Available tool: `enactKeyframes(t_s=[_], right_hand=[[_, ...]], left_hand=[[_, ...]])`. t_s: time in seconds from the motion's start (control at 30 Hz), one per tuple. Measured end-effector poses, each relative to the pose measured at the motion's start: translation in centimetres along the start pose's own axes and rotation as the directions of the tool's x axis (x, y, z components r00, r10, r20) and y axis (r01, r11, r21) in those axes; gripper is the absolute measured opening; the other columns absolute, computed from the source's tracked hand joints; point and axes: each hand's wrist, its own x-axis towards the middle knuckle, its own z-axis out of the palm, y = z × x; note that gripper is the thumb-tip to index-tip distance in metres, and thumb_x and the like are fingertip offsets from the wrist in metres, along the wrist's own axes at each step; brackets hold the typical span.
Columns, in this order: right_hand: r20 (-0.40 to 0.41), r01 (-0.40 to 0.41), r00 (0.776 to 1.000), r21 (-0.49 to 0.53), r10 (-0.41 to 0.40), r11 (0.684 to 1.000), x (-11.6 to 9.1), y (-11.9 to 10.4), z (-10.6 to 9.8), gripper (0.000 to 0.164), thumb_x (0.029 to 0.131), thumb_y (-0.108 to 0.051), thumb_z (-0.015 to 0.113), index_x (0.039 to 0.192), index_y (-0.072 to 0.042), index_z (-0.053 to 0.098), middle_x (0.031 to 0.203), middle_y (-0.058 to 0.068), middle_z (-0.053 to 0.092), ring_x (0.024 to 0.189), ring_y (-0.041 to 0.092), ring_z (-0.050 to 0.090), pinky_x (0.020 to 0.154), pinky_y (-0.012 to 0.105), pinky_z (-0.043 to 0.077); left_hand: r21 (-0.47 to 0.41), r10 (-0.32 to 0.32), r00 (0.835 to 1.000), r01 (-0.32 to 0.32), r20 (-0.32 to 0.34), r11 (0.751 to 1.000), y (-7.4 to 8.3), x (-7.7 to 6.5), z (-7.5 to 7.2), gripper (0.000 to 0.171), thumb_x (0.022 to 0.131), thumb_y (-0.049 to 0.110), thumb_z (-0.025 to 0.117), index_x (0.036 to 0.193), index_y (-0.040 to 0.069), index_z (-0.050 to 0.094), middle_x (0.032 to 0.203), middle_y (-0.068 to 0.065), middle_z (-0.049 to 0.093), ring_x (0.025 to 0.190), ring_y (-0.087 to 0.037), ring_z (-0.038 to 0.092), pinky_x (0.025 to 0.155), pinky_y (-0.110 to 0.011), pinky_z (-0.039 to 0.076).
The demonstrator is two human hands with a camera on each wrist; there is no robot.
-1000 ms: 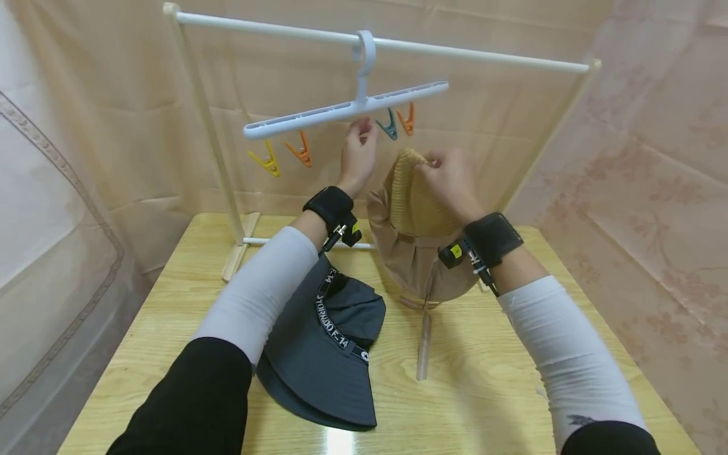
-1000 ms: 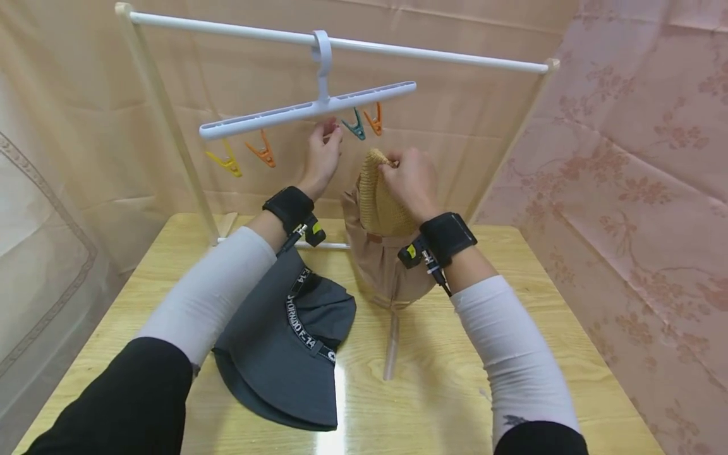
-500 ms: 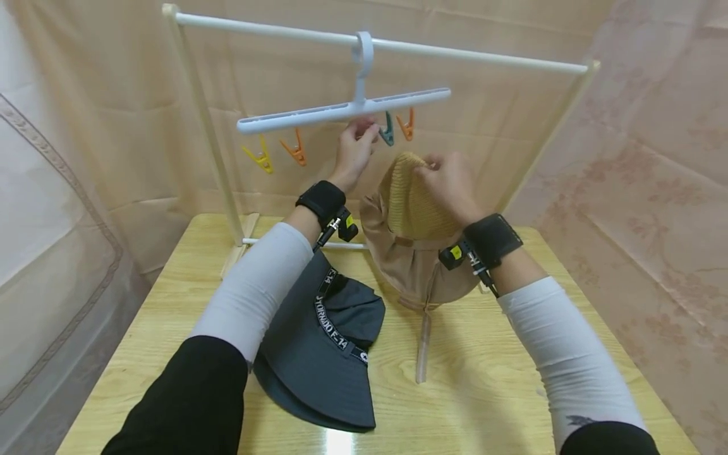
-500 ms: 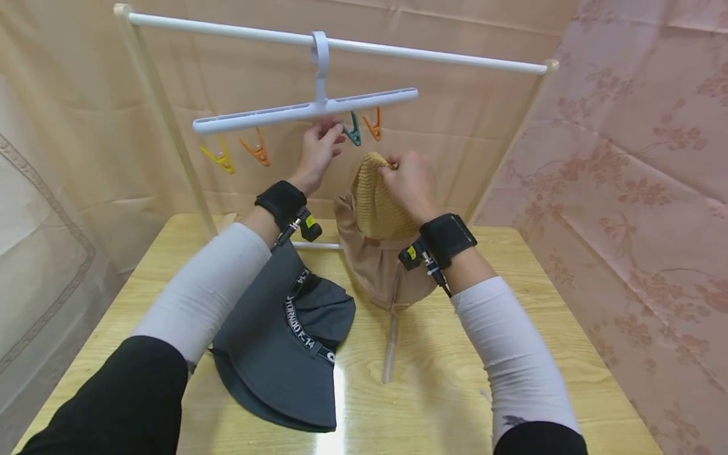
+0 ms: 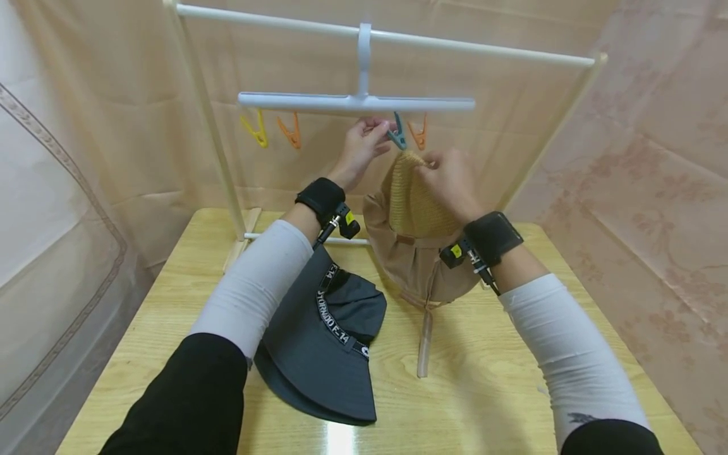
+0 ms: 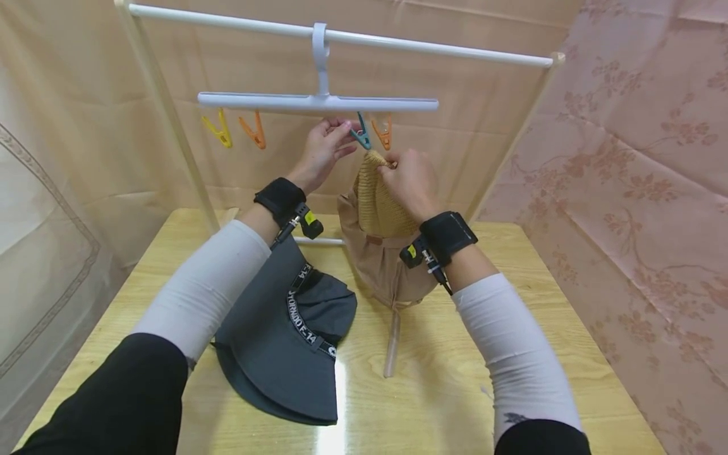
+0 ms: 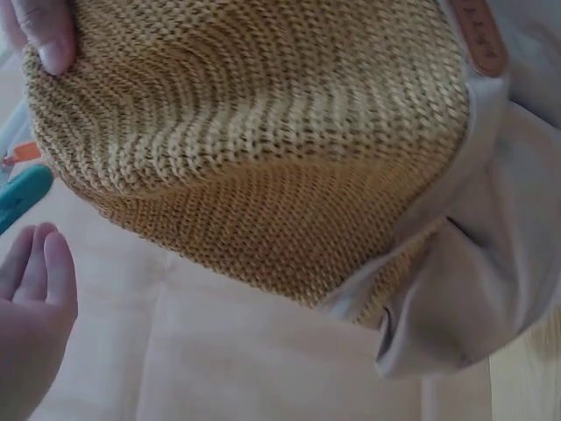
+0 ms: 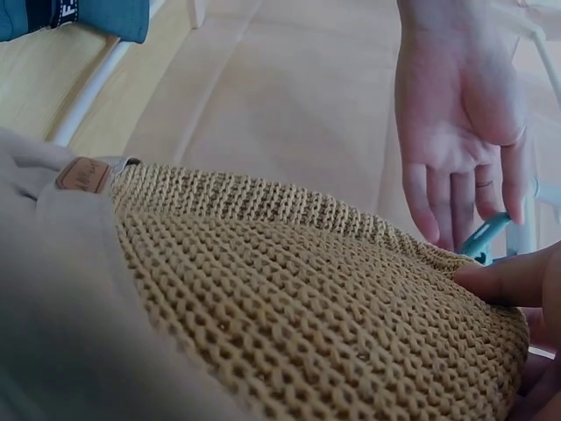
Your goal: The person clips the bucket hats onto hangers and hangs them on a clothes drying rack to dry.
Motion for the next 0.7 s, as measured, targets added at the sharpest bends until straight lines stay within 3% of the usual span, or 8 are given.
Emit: enactKeyframes(t_s=[0.23, 0.37, 0.47, 0.6, 0.7], right_hand=[[-0.022, 0.033, 0.999, -0.016, -0.033, 0.999, 0.0, 0.1, 0.5, 0.028, 0.092, -0.019, 0.064, 0.11, -0.001, 0.073, 0.104, 0.018, 0.073, 0.077, 0.024, 0.059, 0.064, 0.027, 0.041], [-0.023, 0.029, 0.999, -0.028, -0.03, 0.999, 0.0, 0.1, 0.5, 0.029, 0.091, -0.019, 0.064, 0.113, 0.0, 0.072, 0.103, 0.018, 0.074, 0.074, 0.023, 0.059, 0.063, 0.027, 0.042], [-0.014, 0.024, 1.0, -0.017, -0.024, 1.0, 0.1, 0.0, 0.4, 0.03, 0.092, -0.018, 0.063, 0.114, 0.001, 0.071, 0.106, 0.019, 0.073, 0.076, 0.024, 0.062, 0.067, 0.03, 0.047], [-0.006, 0.011, 1.0, -0.007, -0.011, 1.0, 0.2, 0.0, 0.2, 0.031, 0.092, -0.017, 0.063, 0.114, 0.002, 0.07, 0.112, 0.019, 0.071, 0.083, 0.026, 0.066, 0.071, 0.032, 0.05], [0.0, 0.007, 1.0, -0.009, -0.007, 1.0, 0.2, -0.1, 0.1, 0.031, 0.092, -0.018, 0.063, 0.115, 0.002, 0.07, 0.113, 0.019, 0.071, 0.077, 0.023, 0.064, 0.064, 0.028, 0.047]], left_hand=[[-0.167, -0.045, 0.997, 0.054, 0.061, 0.984, 0.0, 0.1, 0.0, 0.01, 0.104, 0.012, 0.042, 0.096, 0.011, 0.048, 0.134, -0.028, 0.054, 0.124, -0.037, 0.057, 0.1, -0.038, 0.05], [-0.283, -0.085, 0.991, 0.11, 0.1, 0.953, 0.1, 0.0, -0.3, 0.018, 0.106, 0.016, 0.039, 0.099, 0.009, 0.053, 0.118, -0.022, 0.067, 0.126, -0.037, 0.055, 0.105, -0.04, 0.047], [-0.355, -0.111, 0.986, 0.15, 0.128, 0.923, 0.1, 0.0, -0.7, 0.02, 0.106, 0.016, 0.039, 0.106, 0.003, 0.055, 0.106, -0.012, 0.068, 0.126, -0.034, 0.054, 0.109, -0.039, 0.042], [-0.367, -0.121, 0.981, 0.169, 0.151, 0.915, -0.1, -0.1, -1.0, 0.029, 0.104, 0.011, 0.043, 0.125, -0.008, 0.05, 0.105, -0.01, 0.067, 0.115, -0.028, 0.059, 0.113, -0.039, 0.037], [-0.373, -0.121, 0.982, 0.169, 0.148, 0.912, -0.3, -0.2, -1.2, 0.03, 0.102, 0.005, 0.046, 0.127, -0.011, 0.049, 0.101, -0.009, 0.069, 0.1, -0.02, 0.064, 0.116, -0.041, 0.033]])
